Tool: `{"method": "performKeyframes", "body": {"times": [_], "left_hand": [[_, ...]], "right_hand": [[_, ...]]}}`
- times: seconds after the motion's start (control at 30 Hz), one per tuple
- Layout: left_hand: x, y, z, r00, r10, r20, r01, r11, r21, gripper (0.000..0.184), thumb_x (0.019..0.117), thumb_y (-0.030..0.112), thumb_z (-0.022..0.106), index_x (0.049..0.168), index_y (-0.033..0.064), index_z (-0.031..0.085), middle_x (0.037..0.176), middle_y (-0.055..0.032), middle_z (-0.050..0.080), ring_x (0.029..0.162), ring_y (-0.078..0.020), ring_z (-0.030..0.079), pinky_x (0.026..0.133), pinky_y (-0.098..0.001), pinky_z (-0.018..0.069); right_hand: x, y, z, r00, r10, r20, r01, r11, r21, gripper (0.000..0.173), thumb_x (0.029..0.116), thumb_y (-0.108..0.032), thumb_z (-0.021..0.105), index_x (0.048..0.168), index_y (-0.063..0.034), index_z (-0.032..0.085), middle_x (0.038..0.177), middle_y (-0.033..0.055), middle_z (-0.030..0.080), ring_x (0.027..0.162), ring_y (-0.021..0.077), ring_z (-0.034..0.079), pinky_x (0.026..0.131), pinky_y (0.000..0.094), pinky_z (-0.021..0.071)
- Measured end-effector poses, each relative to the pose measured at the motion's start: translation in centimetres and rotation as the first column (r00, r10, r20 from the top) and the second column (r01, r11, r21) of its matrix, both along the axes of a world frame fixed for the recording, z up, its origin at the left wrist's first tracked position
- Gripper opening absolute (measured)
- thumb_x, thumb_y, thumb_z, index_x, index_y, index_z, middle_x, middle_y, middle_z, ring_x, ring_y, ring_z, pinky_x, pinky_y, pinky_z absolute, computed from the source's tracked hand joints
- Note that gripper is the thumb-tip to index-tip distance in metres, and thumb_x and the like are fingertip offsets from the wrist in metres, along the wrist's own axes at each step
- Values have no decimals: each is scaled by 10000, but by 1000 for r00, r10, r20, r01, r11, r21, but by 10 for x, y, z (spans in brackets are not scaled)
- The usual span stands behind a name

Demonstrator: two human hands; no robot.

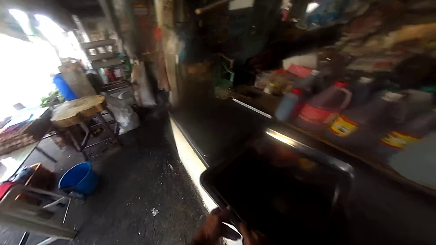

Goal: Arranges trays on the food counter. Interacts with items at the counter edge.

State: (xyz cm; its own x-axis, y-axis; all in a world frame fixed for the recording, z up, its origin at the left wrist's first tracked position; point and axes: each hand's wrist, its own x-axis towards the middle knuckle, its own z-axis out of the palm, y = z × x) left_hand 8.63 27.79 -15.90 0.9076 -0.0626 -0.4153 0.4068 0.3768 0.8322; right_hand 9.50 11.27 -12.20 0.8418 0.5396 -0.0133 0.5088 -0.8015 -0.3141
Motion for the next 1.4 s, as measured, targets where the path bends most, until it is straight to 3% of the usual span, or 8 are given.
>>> {"method": "performKeyframes", "body": {"times": [0.2,0.3,0.37,0.47,0.57,0.73,0.97,1.4], "left_hand": [[22,-9,15,967,179,-184,-166,982,85,157,1040,40,510,1175,-32,545,828,-130,728,654,-213,723,646,-359,626],[30,-11,14,945,209,-253,-190,977,98,124,1050,52,516,1126,-39,553,804,-158,730,631,-237,726,615,-365,629],[34,-8,12,944,205,-257,-191,979,76,136,1050,60,522,1120,-48,566,820,-174,739,655,-257,739,641,-387,640],[42,-5,12,948,196,-249,-186,980,67,134,1039,48,539,1128,-49,563,829,-170,737,673,-254,739,653,-388,641],[66,0,12,958,166,-235,-153,986,73,136,1042,46,539,1135,-51,558,835,-162,736,678,-242,739,655,-375,640],[110,18,8,966,123,-230,-104,990,92,183,1040,50,549,1186,-54,514,842,-173,724,668,-242,735,636,-369,637],[149,50,1,932,2,-364,66,982,176,201,1045,169,593,1079,-28,571,687,-135,682,543,-213,679,547,-351,600],[203,136,-2,919,148,-365,-41,957,286,195,1045,165,583,1040,-28,555,618,-135,651,479,-207,647,470,-329,557]], "right_hand": [[15,-4,-24,997,-12,76,1,989,147,121,879,-51,679,944,25,747,819,222,728,772,412,740,672,550,597],[30,-38,-12,984,-179,-1,173,949,265,470,919,-425,727,1100,8,757,1198,255,708,1153,445,666,986,598,524],[51,-75,-8,875,-480,61,430,828,359,655,928,-474,688,1254,93,665,1356,325,605,1288,498,571,1097,627,436],[94,-130,-27,577,-768,-280,814,511,276,932,961,-483,665,1555,124,281,1521,383,403,1413,522,422,1179,621,329],[128,-147,-47,391,-765,-511,920,319,227,800,995,-336,676,1546,102,296,1459,375,473,1372,488,477,1153,602,361],[156,-132,-59,352,-808,-472,932,255,258,494,1018,-137,626,1416,108,467,1290,371,578,1214,497,577,1039,639,439],[178,-109,-63,301,-845,-443,952,236,196,542,991,-106,652,1446,91,432,1304,363,580,1230,494,578,1043,635,443],[235,-14,-53,329,-822,-465,944,303,132,560,982,-113,678,1451,64,427,1225,334,632,1161,470,632,990,613,487]]}}
